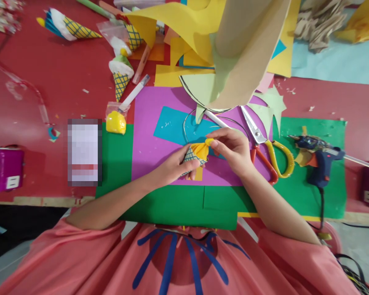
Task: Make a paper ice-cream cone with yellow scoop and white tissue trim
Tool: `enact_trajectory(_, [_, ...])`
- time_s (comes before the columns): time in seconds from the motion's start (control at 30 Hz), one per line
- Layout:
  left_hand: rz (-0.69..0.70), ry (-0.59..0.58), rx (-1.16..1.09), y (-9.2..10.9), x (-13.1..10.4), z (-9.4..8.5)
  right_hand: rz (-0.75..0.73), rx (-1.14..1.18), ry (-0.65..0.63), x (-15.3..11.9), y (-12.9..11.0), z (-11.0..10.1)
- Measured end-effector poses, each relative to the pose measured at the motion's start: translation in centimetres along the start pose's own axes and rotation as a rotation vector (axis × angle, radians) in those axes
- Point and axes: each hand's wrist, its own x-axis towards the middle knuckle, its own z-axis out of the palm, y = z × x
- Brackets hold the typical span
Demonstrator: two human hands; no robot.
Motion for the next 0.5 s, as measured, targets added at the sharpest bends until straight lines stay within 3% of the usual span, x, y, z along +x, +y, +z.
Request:
enact_trajectory(0.13, [0.024, -0.044, -0.108, -0.3, 0.1, 0.2, -0.013, 0.048, -0.017, 0.0, 0.3, -0.1])
enact_trajectory(0.27, [0.055, -0.072, -0.247, -0.8, 0.2, 0.4, 0.069, 0.064, -0.046, -0.2, 0.6, -0.2])
enact_trajectory(0.4, [0.019, -0.101, -0.349, -1.1, 0.3, 0.5, 0.113, 0.068, -0.104, -0.2, 0.5, 0.0])
enact_trajectory(0.5, [-0.005, -0.085, -0.37, -1.2, 0.3, 0.6, 0.092, 0.073, -0.077, -0.3, 0.7, -0.1])
